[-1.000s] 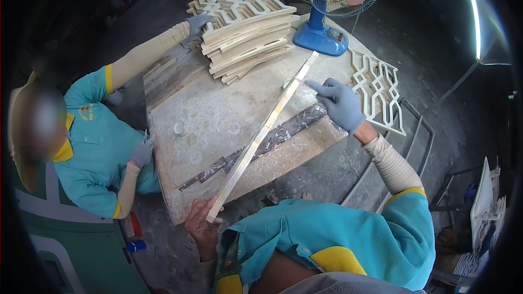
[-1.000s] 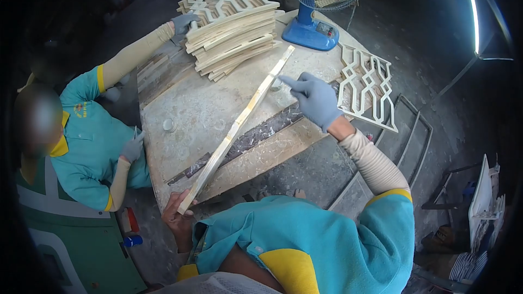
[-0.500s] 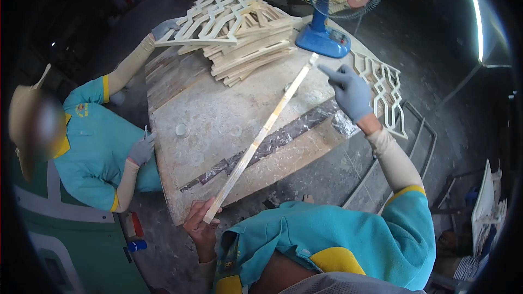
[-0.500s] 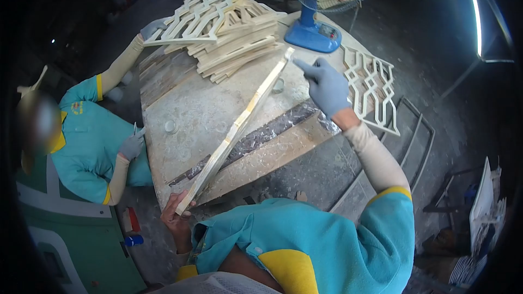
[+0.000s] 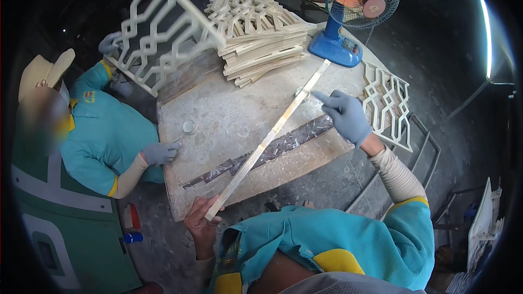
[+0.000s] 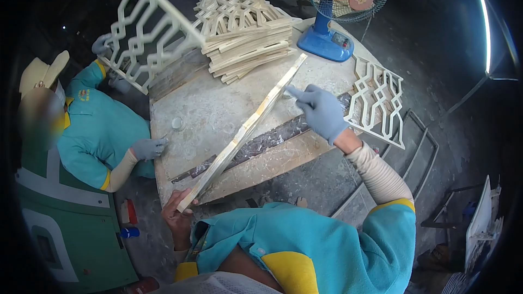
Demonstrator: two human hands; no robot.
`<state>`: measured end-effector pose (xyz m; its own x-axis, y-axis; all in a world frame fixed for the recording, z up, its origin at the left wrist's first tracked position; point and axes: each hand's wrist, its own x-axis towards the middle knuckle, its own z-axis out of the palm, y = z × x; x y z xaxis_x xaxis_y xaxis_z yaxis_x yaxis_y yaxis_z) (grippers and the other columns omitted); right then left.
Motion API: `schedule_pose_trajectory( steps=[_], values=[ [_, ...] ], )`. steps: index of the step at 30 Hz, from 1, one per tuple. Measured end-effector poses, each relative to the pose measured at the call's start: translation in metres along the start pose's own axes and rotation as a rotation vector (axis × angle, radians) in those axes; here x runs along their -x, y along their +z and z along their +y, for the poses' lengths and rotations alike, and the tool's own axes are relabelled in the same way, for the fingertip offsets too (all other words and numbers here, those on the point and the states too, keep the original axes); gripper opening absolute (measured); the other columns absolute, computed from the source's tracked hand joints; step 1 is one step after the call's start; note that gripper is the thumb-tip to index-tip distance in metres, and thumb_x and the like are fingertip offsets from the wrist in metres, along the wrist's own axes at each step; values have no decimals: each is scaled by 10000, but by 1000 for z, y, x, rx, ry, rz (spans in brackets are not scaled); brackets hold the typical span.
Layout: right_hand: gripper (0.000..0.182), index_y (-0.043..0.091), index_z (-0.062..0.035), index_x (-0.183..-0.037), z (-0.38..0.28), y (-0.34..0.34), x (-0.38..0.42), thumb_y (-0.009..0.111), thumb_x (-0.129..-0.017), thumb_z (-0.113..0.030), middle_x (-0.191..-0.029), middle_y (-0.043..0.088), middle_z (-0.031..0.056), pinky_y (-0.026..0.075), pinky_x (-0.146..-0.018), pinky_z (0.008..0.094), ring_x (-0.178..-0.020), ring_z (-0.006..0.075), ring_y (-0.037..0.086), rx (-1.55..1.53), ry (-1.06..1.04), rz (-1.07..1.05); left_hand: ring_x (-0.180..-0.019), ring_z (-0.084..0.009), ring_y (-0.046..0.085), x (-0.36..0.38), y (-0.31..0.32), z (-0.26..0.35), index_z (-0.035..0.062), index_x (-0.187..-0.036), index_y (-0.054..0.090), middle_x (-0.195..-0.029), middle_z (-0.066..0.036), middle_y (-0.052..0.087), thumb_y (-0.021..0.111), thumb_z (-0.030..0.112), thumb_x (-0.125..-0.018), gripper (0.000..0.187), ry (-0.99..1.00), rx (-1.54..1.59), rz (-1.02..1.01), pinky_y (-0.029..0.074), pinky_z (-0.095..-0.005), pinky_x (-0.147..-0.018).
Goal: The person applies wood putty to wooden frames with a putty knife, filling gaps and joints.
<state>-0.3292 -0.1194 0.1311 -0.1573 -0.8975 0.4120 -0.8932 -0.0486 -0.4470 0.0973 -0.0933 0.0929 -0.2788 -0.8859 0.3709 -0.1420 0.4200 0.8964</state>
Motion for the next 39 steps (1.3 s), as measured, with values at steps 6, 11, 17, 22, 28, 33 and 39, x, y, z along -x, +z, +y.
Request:
schedule_pose_trajectory(
  steps=[6, 11, 17, 22, 28, 33, 39],
  values=[
    [500, 658, -231, -1321, -6, -5, -2, 592, -872, -21, -789, 563, 135, 463, -628, 395, -670, 298, 600, 82, 78, 134, -842, -192, 603, 1, 0, 2, -51, -1159, 712, -852, -98, 707, 780, 431, -851, 576, 3, -18, -19, 480, -329, -791],
    [599, 627, -225, -1358, -59, 16, 40, 576, -815, 22, -810, 553, 141, 466, -606, 410, -672, 310, 607, 92, -50, -44, -847, -195, 599, 4, 4, 1, -47, -1159, 714, -851, -102, 703, 779, 437, -850, 578, -4, 10, -3, 480, -332, -787],
    [583, 623, -257, -1354, -34, -2, 27, 594, -822, -19, -827, 584, 97, 494, -553, 410, -619, 289, 622, -20, -11, 129, -851, -201, 594, 7, 2, -2, -48, -1161, 713, -862, -106, 698, 770, 440, -857, 578, 8, -17, 1, 482, -342, -789],
    [583, 629, -264, -1346, -18, 10, 21, 585, -821, -13, -821, 583, 96, 503, -556, 404, -613, 285, 616, 228, 51, 189, -852, -203, 595, 8, 3, 1, -59, -1167, 704, -857, -108, 695, 768, 446, -859, 595, 20, -30, 0, 482, -343, -792],
    [509, 637, -221, -1336, -35, 21, 42, 574, -878, -7, -816, 592, 113, 496, -594, 400, -632, 303, 602, -151, -3, 164, -852, -207, 601, 6, 6, 3, -65, -1164, 701, -849, -108, 694, 759, 462, -862, 610, 7, -46, 28, 484, -343, -796],
    [417, 571, -46, -1399, -3, 68, 27, 566, -982, -60, -849, 544, 20, 477, -501, 209, -601, 66, 583, -644, 349, 463, -856, -195, 608, 8, 4, 1, -83, -1170, 689, -892, -115, 674, 742, 486, -874, 643, 14, -46, 43, 486, -315, -785],
    [448, 543, -40, -1423, -36, 137, -5, 564, -976, -27, -899, 506, 23, 494, -534, 214, -673, 73, 591, -958, 363, 740, -845, -168, 606, 4, 4, -5, -97, -1163, 677, -912, -95, 635, 730, 513, -877, 675, -4, 15, 98, 487, -278, -757]
  ],
)
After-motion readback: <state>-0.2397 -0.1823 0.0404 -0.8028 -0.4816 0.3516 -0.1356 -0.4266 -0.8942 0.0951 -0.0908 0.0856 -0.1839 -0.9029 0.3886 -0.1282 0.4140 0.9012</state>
